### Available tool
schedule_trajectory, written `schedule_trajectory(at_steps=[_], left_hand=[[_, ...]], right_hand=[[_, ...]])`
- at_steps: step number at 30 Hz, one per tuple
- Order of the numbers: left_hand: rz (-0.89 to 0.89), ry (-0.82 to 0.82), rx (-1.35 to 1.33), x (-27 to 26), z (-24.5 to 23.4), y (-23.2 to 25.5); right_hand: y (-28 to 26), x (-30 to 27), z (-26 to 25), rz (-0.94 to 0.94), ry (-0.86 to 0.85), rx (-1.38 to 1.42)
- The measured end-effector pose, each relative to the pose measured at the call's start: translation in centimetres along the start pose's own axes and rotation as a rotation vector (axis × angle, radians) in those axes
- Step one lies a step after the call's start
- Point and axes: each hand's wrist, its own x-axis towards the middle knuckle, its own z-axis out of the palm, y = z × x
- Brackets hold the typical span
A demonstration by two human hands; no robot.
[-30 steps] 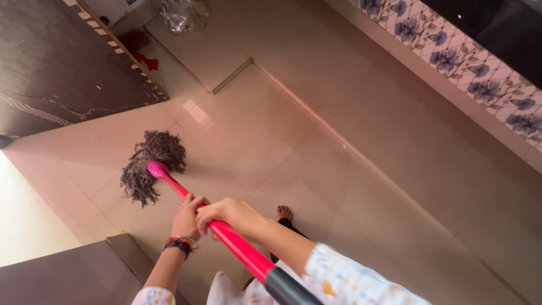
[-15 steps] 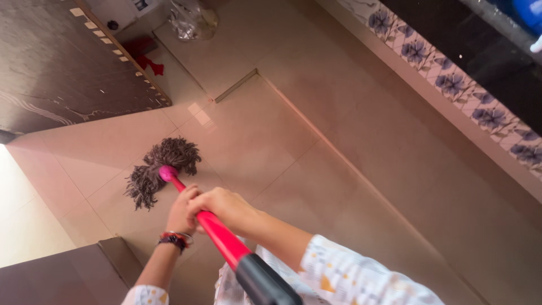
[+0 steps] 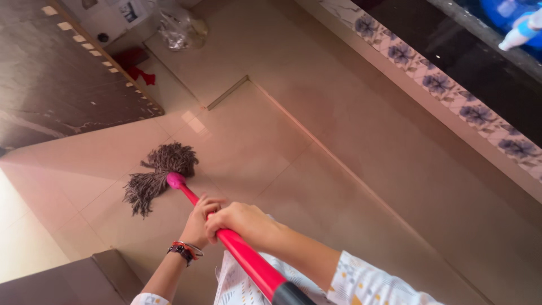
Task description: The person mops the floor by hand using a mop, moving the mop head back and forth across the tiles.
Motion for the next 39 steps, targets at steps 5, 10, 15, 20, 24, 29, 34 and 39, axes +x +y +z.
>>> schedule_trajectory(at_steps=[5,10,15,20,24,29,34,39], left_hand=[[-0.371,-0.400,0.147,3.0,-1.3,0.5],[-0.440,-0.265,0.139,3.5,-1.7,-4.1],[-0.448,-0.157,0.196,2.0,-4.0,-5.1],[-0.306,-0.448,0.396,-0.4,-6.2,-1.2],[-0.024,-0.530,0.456,-3.7,-5.7,1.5],[-0.112,-0.609,-0.009,-8.1,-5.8,2.4],[-0.286,-0.725,0.219,-12.8,-6.5,2.1],[-0.359,-0.392,0.173,-15.1,-6.4,-2.9]], right_hand=[[-0.9,0.0,0.8,0.170,0.102,0.048],[2.2,3.6,2.4,0.152,0.233,0.077],[3.5,5.7,5.6,0.019,0.274,0.163],[-1.0,2.6,7.3,0.125,0.152,0.129],[-6.5,-1.8,6.3,-0.021,0.041,-0.108],[-9.9,-5.1,12.8,-0.549,0.293,-0.265],[-7.6,-5.6,23.6,-0.171,0.566,0.338],[-6.4,-1.8,23.8,-0.088,0.509,0.281]])
